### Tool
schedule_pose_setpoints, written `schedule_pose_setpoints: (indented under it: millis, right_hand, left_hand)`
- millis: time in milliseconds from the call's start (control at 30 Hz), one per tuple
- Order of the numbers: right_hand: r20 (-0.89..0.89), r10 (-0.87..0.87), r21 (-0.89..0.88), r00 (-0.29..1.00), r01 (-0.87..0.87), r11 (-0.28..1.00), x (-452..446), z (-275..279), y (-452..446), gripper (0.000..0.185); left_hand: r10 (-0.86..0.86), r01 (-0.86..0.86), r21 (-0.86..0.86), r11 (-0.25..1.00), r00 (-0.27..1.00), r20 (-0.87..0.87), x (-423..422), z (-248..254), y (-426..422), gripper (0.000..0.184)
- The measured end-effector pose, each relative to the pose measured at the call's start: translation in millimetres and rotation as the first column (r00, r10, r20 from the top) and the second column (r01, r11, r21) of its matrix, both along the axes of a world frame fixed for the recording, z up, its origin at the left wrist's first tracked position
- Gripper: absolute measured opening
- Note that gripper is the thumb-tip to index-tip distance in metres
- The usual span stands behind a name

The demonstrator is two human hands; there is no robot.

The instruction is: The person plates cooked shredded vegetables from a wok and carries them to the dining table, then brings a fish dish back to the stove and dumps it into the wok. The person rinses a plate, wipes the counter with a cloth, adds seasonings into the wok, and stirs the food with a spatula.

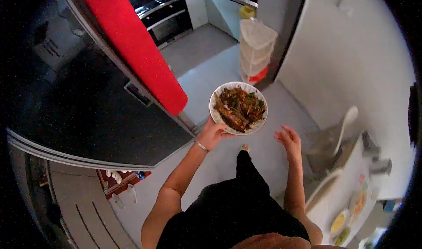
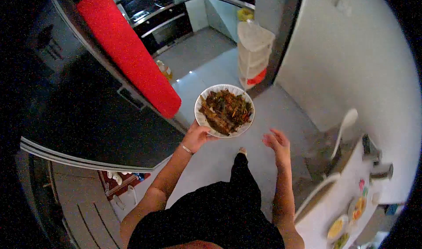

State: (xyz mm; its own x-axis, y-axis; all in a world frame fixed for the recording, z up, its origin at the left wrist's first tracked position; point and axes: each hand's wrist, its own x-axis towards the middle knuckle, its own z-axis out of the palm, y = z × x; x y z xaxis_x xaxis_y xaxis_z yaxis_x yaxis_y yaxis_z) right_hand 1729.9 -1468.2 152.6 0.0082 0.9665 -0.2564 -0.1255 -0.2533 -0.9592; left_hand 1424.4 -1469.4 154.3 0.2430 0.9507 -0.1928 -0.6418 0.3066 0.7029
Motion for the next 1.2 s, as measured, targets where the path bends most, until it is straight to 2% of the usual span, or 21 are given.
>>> schedule_pose_setpoints:
  millis: [33, 67, 133, 233, 333, 367, 467, 500, 567, 600, 667, 733, 800, 833, 933, 1000, 1033, 1067, 1133, 1167, 1200]
  right_hand:
    - [-0.010, -0.018, -0.009, 1.000, 0.018, 1.000, 12.8, -3.3, -3.6, 0.030]
    - [0.055, -0.068, -0.036, 0.996, 0.070, 0.997, 32.0, 9.3, -16.7, 0.029]
    - [0.059, -0.111, -0.036, 0.992, 0.113, 0.993, 37.2, 5.3, -30.4, 0.026]
    - [0.069, -0.154, 0.001, 0.986, 0.154, 0.988, 63.0, 4.7, -24.2, 0.024]
    - [-0.046, -0.067, 0.054, 0.997, 0.069, 0.996, 67.7, -8.5, -8.0, 0.024]
    - [-0.005, -0.031, 0.026, 0.999, 0.031, 0.999, 60.7, -5.1, 0.1, 0.024]
    - [-0.008, 0.172, 0.032, 0.985, -0.172, 0.985, 20.0, -2.5, 17.5, 0.027]
    - [-0.008, 0.236, 0.018, 0.972, -0.236, 0.972, 18.4, -9.3, 23.0, 0.027]
    - [-0.054, 0.360, -0.006, 0.931, -0.361, 0.933, 18.6, -56.7, 60.2, 0.029]
    - [-0.052, 0.392, 0.052, 0.919, -0.389, 0.920, 18.0, -80.4, 78.7, 0.029]
    - [-0.068, 0.450, 0.146, 0.891, -0.437, 0.888, 8.2, -163.6, 124.9, 0.029]
    - [-0.067, 0.415, 0.139, 0.908, -0.403, 0.905, 2.6, -222.4, 172.4, 0.029]
    - [-0.075, 0.353, 0.139, 0.933, -0.340, 0.930, 12.5, -275.1, 254.9, 0.029]
    - [-0.005, 0.331, 0.090, 0.944, -0.329, 0.940, 15.8, -299.1, 280.1, 0.029]
    - [-0.132, 0.369, 0.120, 0.920, -0.355, 0.927, -1.1, -420.9, 384.7, 0.026]
    - [-0.094, 0.421, 0.172, 0.902, -0.402, 0.899, -12.3, -463.9, 432.6, 0.026]
    - [-0.070, 0.440, 0.190, 0.895, -0.421, 0.887, -22.7, -493.9, 462.0, 0.026]
    - [-0.088, 0.469, 0.181, 0.879, -0.449, 0.875, -28.0, -512.0, 493.7, 0.027]
    - [-0.145, 0.531, 0.182, 0.835, -0.505, 0.844, -29.3, -559.6, 558.4, 0.028]
    - [-0.103, 0.508, 0.127, 0.855, -0.496, 0.859, -34.0, -576.9, 593.2, 0.027]
    - [-0.098, 0.545, 0.153, 0.832, -0.529, 0.835, -38.0, -589.6, 625.6, 0.025]
  left_hand:
    - [0.010, -0.010, -0.019, 1.000, 1.000, 0.007, -0.1, 1.7, -1.1, 0.071]
    - [-0.007, 0.008, -0.022, 1.000, 0.998, 0.065, 7.3, -3.5, -3.7, 0.070]
    - [0.014, -0.016, 0.032, 0.999, 0.998, 0.060, -6.7, -5.9, -16.5, 0.070]
    - [0.039, -0.048, 0.055, 0.997, 0.987, 0.155, 2.5, -3.4, -19.1, 0.070]
    - [0.092, -0.097, 0.019, 0.995, 0.982, 0.162, 2.5, 14.5, -25.1, 0.069]
    - [0.125, -0.126, -0.005, 0.992, 0.980, 0.153, 3.9, 13.0, -21.7, 0.070]
    - [0.252, -0.244, -0.074, 0.967, 0.960, 0.125, 4.4, -10.7, -20.8, 0.069]
    - [0.281, -0.276, -0.051, 0.960, 0.937, 0.207, 10.7, -25.3, -18.8, 0.067]
    - [0.343, -0.344, -0.025, 0.939, 0.923, 0.178, 24.2, -59.2, 2.2, 0.067]
    - [0.361, -0.365, -0.009, 0.931, 0.916, 0.176, 24.4, -82.4, 12.9, 0.067]
    - [0.390, -0.397, -0.004, 0.918, 0.898, 0.205, 8.9, -165.8, 55.2, 0.068]
    - [0.385, -0.403, 0.040, 0.914, 0.895, 0.226, -11.6, -234.4, 97.8, 0.068]
    - [0.381, -0.403, 0.120, 0.907, 0.909, 0.170, -19.5, -272.9, 171.4, 0.069]
    - [0.374, -0.393, 0.147, 0.908, 0.916, 0.141, -29.2, -282.0, 188.3, 0.069]
    - [0.394, -0.396, 0.191, 0.898, 0.918, 0.053, -53.1, -358.7, 258.7, 0.071]
    - [0.456, -0.442, 0.211, 0.872, 0.890, -0.016, -55.0, -387.9, 290.2, 0.070]
    - [0.507, -0.504, 0.168, 0.847, 0.862, 0.029, -65.5, -428.8, 322.0, 0.063]
    - [0.510, -0.512, 0.171, 0.842, 0.858, 0.053, -71.6, -448.2, 349.2, 0.060]
    - [0.521, -0.527, 0.192, 0.828, 0.849, 0.084, -72.1, -483.3, 394.9, 0.056]
    - [0.580, -0.580, 0.215, 0.786, 0.811, 0.069, -68.4, -490.3, 417.6, 0.055]
    - [0.587, -0.587, 0.220, 0.779, 0.806, 0.072, -70.6, -500.8, 434.7, 0.054]
